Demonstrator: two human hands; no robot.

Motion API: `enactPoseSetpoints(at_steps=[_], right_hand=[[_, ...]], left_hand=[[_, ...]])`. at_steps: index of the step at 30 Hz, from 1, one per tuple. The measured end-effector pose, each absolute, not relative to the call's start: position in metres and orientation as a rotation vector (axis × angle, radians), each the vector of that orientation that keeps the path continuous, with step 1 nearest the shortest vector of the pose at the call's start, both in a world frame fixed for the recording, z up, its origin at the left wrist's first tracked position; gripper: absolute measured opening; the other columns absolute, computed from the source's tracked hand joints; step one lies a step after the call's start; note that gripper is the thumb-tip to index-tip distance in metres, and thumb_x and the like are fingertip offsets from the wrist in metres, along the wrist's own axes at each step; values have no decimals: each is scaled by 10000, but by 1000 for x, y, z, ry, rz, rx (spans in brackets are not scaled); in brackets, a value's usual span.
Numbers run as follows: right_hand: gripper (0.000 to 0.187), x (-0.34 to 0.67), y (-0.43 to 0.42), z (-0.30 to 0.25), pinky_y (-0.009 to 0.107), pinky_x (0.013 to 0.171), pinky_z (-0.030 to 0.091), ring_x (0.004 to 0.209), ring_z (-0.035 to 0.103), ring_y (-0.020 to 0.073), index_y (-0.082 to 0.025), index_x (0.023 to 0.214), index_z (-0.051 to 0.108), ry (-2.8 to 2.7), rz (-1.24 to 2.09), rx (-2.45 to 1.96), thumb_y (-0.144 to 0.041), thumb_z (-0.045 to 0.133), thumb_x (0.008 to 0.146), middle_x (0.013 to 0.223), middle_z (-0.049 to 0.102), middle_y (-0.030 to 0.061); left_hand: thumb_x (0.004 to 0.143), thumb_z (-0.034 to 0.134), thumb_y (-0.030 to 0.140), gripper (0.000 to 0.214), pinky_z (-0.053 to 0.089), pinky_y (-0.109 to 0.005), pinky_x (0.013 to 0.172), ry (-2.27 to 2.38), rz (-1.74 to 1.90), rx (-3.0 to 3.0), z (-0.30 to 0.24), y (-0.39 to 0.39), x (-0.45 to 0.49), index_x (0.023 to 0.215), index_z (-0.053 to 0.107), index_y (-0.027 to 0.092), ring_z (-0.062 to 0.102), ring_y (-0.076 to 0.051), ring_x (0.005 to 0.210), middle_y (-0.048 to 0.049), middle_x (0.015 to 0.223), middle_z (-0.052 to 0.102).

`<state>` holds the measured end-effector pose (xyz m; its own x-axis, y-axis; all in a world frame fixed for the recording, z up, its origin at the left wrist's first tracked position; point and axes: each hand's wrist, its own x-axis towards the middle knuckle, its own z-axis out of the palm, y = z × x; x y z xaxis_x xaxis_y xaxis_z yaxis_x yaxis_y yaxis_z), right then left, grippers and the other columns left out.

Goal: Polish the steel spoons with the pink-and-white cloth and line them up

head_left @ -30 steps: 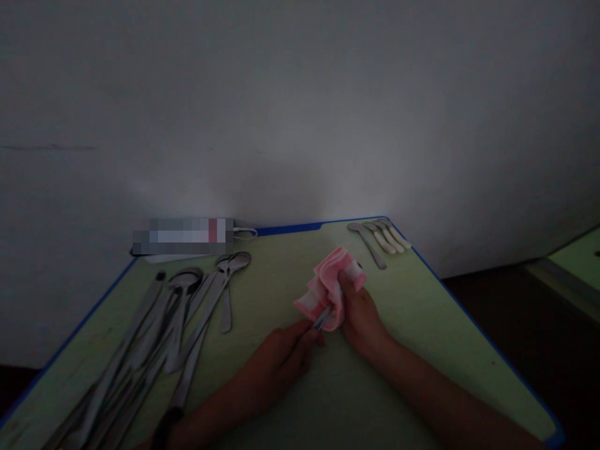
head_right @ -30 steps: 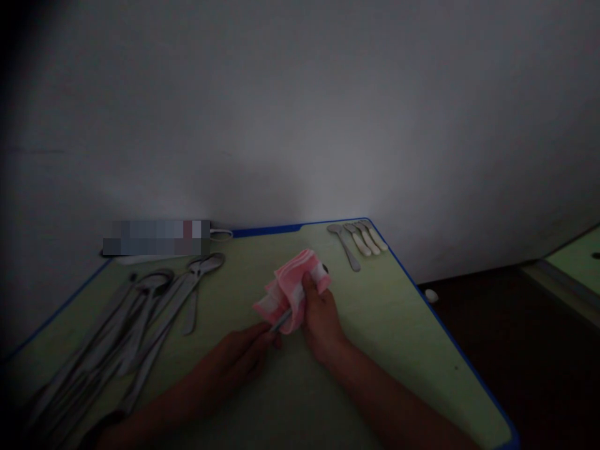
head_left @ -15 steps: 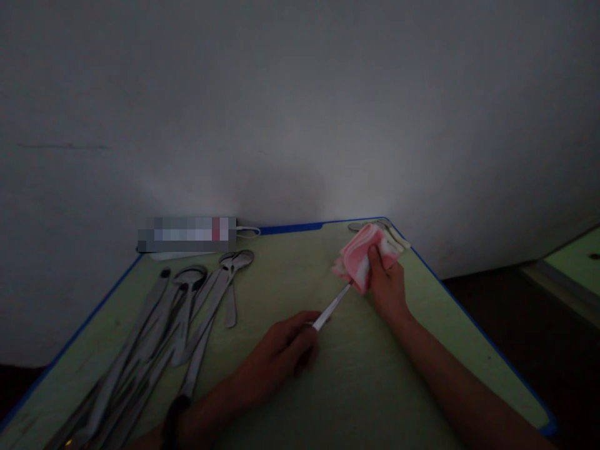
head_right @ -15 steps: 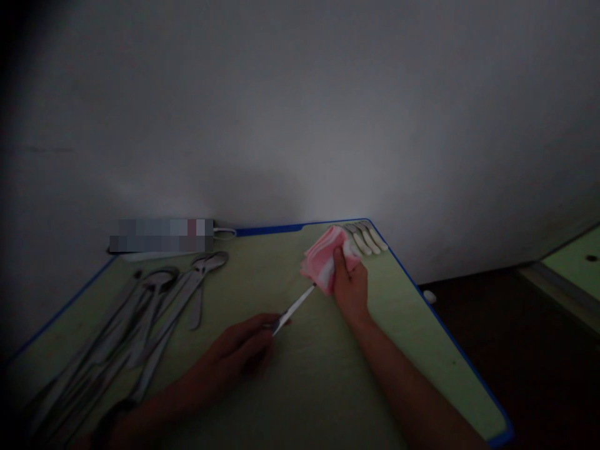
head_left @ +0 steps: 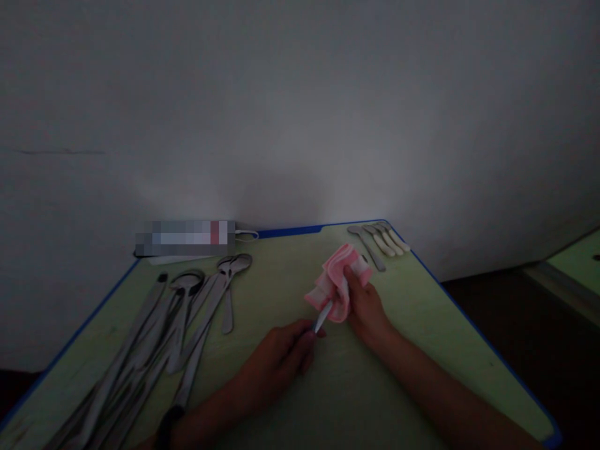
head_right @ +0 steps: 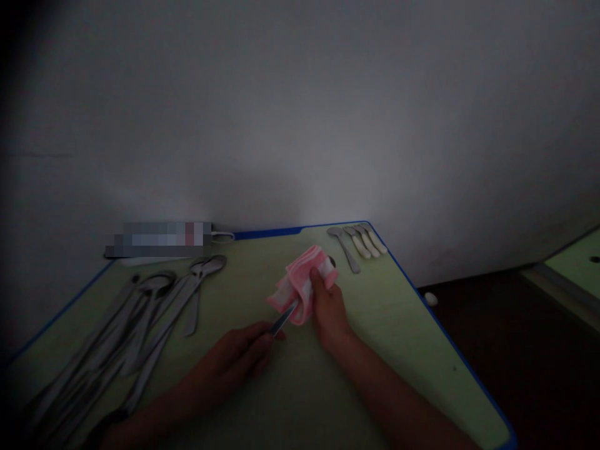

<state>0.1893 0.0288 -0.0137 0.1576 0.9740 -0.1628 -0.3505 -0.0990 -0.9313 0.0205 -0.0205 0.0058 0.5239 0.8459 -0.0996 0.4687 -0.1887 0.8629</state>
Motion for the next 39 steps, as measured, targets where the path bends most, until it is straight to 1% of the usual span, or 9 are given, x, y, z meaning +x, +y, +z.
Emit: enactPoseSetpoints(at_steps=[3,6,12,16,24,29,32,36,39], right_hand=[[358,189,32,-12,249,543,405,601,553,147,-153,818,606,-694,1432,-988,-489,606,695,720,641,48],[374,197,39,-9,253,555,411,600,550,142,-153,830,605,-651,1343,-1013,-503,596,698,724,637,42],[350,221,48,-4,218,442,295,474,392,92,-161,672,541,-962,852,-1220,-498,526,763,530,477,-34],[412,217,42,-4,220,422,258,459,353,88,-165,572,466,-1086,786,-1296,-507,461,801,490,420,-35],[425,184,23,-12,225,439,314,469,413,101,-154,630,521,-877,1152,-1221,-555,478,763,516,497,-11],[371,180,31,-16,253,552,416,578,529,133,-153,786,579,-610,1347,-1022,-518,550,725,676,607,28],[347,194,43,-14,269,585,428,631,560,151,-159,825,587,-605,1282,-1021,-490,556,726,748,632,42],[288,220,53,-9,260,546,397,603,530,150,-156,745,604,-986,985,-1164,-441,568,731,676,612,22],[245,230,56,-9,271,606,419,674,551,166,-168,814,623,-1101,941,-1140,-391,569,728,733,632,21]], left_hand=[[937,305,352,312,360,-196,531,1098,507,1833,3,-20,21,976,557,171,462,-105,555,45,619,484],[932,318,358,300,374,-196,555,1135,494,1840,2,-21,20,1006,555,191,477,-111,585,31,671,535],[920,341,351,285,413,-206,637,1140,489,1865,4,-23,17,1050,554,212,529,-128,682,7,810,606],[907,358,331,266,429,-210,654,1139,480,1874,7,-24,16,1066,539,217,538,-133,686,13,790,608],[910,336,327,252,431,-219,645,1121,476,1914,8,-23,19,959,545,196,546,-141,661,4,739,602],[905,342,317,244,437,-224,657,1165,478,1909,6,-19,20,935,549,190,551,-144,679,-3,764,609],[910,341,318,249,437,-232,704,1190,470,1896,3,-18,19,963,548,190,556,-146,736,-10,835,617],[918,338,344,261,436,-232,724,1158,462,1860,5,-20,17,1032,534,215,559,-143,761,0,854,620],[913,350,357,262,434,-234,729,1123,436,1863,10,-21,15,1024,541,216,559,-146,762,2,835,619]])
